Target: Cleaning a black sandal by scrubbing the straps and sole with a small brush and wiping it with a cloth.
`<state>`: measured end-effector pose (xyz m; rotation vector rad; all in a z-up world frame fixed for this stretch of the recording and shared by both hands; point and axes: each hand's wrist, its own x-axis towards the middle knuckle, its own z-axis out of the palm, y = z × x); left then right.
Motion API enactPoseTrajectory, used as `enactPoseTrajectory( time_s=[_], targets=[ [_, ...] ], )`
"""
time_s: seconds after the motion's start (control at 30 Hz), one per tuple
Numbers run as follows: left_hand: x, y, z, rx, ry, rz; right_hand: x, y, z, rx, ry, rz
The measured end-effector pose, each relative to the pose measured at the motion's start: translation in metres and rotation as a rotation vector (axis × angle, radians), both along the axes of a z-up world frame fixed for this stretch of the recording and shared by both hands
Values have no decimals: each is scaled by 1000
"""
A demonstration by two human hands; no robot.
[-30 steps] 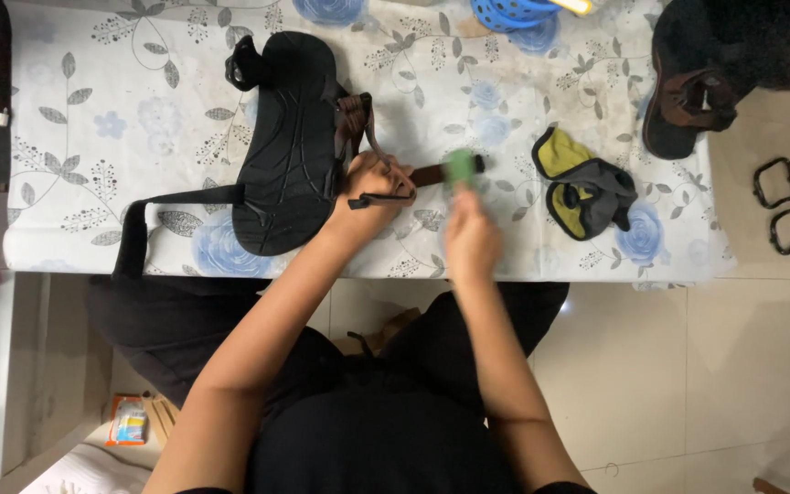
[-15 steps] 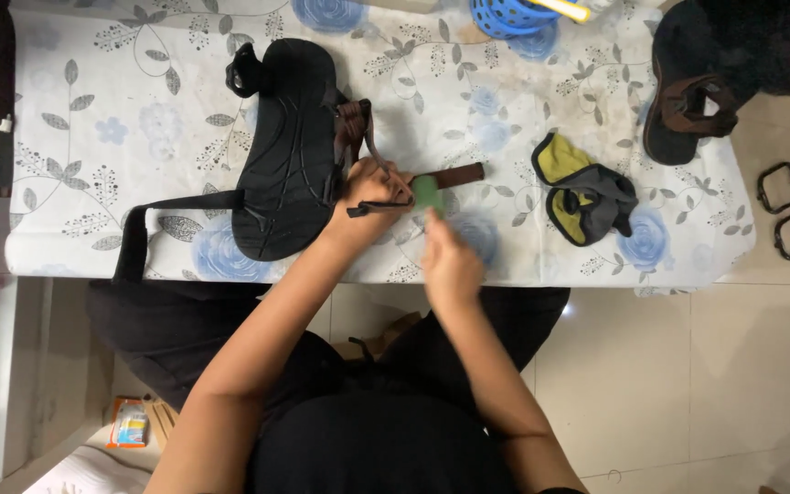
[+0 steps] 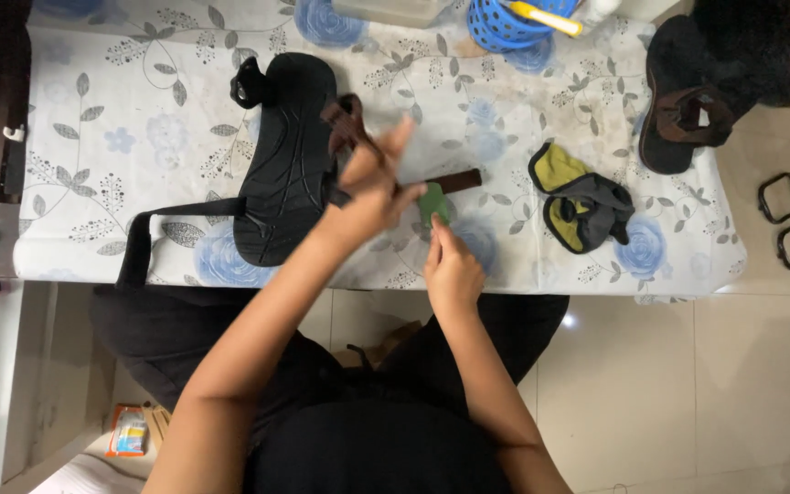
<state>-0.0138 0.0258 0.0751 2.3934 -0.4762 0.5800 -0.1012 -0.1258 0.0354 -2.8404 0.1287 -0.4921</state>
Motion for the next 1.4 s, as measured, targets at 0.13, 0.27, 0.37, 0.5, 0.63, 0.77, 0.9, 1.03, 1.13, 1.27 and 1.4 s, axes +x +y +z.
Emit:
enactPoseTrajectory(
  time_s=[0.13, 0.27, 0.37, 0.5, 0.63, 0.77, 0.9, 1.03, 1.13, 1.27, 1.4],
  targets=[
    [14, 48, 50, -551, 239, -272, 8, 1, -2, -42, -32, 15],
    [50, 90, 2, -112, 343, -16, 12, 1, -3, -58, -69, 12],
    [50, 94, -26, 92, 216, 59, 11, 1, -2, -32, -58, -3],
    [31, 89, -20, 48, 266, 72, 16, 0, 2, 31, 46, -70],
    [17, 73, 48, -226, 668, -28, 23, -2, -2, -1, 57, -98],
    [7, 33, 50, 164, 827, 87, 39, -22, -24, -19, -35, -50],
    [3, 6, 25, 653, 417, 211, 59, -30, -17, -69, -67, -151],
    [19, -6, 4, 784, 372, 131, 64, -35, -22, -53, -57, -151],
    [35, -8, -17, 646, 438, -4, 64, -36, -23, -17, -57, -153],
    [51, -12, -3, 559, 514, -26, 68, -43, -27, -24, -55, -137],
    [67, -20, -23, 579, 416, -42, 68, -44, -10, 15, 5, -144]
  ],
)
